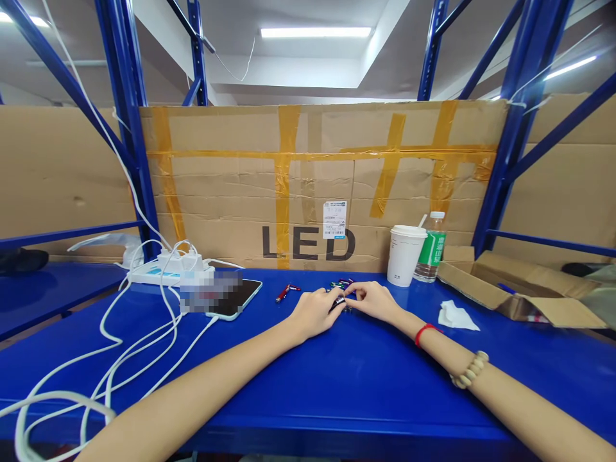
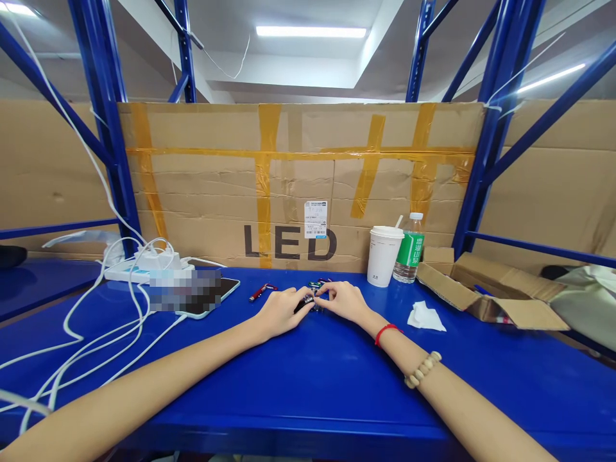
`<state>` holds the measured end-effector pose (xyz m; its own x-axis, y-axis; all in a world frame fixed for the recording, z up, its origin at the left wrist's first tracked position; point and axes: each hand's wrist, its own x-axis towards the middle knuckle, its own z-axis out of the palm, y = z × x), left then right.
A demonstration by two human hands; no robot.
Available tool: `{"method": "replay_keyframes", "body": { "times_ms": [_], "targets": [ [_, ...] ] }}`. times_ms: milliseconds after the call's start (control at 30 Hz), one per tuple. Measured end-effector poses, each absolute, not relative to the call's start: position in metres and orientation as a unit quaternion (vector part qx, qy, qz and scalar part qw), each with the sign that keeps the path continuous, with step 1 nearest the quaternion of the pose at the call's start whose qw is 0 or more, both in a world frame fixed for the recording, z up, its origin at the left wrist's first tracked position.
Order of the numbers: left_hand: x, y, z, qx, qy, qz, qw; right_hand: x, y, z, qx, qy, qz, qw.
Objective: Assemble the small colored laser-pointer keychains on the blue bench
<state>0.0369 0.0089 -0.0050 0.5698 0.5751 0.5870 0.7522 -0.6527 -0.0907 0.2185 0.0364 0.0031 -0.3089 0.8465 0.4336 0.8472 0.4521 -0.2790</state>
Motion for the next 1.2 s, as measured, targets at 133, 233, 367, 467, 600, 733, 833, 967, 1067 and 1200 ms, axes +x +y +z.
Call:
{"method": "replay_keyframes", "body": {
  "times_ms": [133,233,367,467,600,733,833,967,1067,1200],
  "targets": [
    [0.037,0.008,-0.005,-0.869,-0.388,-0.256,0.169,0.219,0.038,0.002,-0.522,-0.813,0.009,0.256],
    [0.037,0.008,-0.004,-0.869,-0.391,-0.251,0.167,0.220,0.038,0.001,-0.520,-0.817,0.019,0.249],
    [0.037,0.007,-0.003,-0.872,-0.389,-0.251,0.158,0.221,0.039,0.000,-0.501,-0.830,0.034,0.243],
    [0.037,0.007,-0.002,-0.874,-0.389,-0.246,0.154,0.221,0.039,-0.001,-0.480,-0.844,0.033,0.236],
    [0.037,0.008,-0.001,-0.877,-0.388,-0.243,0.148,0.222,0.042,-0.003,-0.464,-0.852,0.039,0.239],
    [0.037,0.009,-0.001,-0.875,-0.395,-0.243,0.137,0.224,0.046,-0.006,-0.452,-0.858,0.040,0.240],
    [0.038,0.010,-0.002,-0.873,-0.402,-0.240,0.139,0.225,0.047,-0.007,-0.449,-0.860,0.041,0.240],
    [0.038,0.012,-0.003,-0.875,-0.401,-0.237,0.132,0.225,0.048,-0.008,-0.443,-0.863,0.048,0.238],
    [0.038,0.013,-0.003,-0.878,-0.396,-0.240,0.118,0.224,0.047,-0.007,-0.444,-0.863,0.049,0.234],
    [0.037,0.012,-0.002,-0.879,-0.399,-0.239,0.103,0.221,0.042,-0.004,-0.455,-0.859,0.041,0.230]
  ]
}}
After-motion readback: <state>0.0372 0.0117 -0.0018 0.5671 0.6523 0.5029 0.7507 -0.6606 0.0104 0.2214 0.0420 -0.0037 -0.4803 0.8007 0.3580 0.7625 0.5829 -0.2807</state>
